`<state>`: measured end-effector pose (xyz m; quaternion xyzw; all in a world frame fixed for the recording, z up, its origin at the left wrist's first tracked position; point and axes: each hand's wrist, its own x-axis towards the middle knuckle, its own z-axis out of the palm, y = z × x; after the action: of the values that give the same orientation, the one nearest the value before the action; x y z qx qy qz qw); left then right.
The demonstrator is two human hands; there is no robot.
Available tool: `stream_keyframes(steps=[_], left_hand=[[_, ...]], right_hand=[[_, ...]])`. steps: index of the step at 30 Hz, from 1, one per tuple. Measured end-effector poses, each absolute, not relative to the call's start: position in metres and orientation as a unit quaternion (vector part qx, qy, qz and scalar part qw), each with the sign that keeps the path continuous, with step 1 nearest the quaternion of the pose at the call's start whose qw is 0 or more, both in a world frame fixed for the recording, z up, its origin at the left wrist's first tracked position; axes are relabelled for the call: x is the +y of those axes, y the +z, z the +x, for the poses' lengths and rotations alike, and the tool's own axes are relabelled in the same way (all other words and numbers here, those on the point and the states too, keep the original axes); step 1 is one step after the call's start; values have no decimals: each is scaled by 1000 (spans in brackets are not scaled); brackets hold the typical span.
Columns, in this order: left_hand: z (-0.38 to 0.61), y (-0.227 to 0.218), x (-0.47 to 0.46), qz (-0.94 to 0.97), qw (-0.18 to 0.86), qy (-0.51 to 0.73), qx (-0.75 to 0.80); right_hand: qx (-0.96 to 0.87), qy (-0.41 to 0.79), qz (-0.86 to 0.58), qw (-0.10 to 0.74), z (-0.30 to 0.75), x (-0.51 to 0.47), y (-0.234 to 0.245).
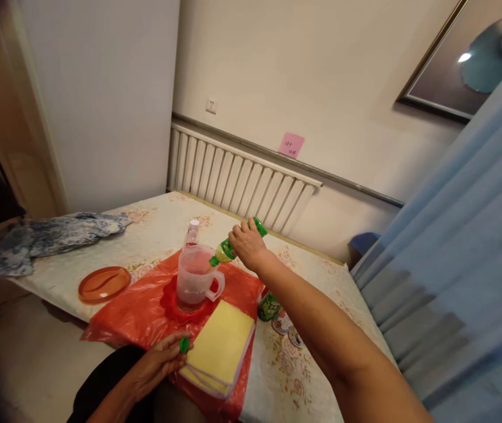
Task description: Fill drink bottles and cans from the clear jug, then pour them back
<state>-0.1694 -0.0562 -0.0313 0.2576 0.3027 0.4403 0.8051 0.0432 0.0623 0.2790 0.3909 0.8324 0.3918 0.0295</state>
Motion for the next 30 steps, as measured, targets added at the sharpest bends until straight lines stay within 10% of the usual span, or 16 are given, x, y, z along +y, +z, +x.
stream_keyframes(steps=[30], left_hand=[[-173, -22, -61, 267, 804, 450, 282]], right_hand=[[844, 344, 410, 39, 33, 56, 278]])
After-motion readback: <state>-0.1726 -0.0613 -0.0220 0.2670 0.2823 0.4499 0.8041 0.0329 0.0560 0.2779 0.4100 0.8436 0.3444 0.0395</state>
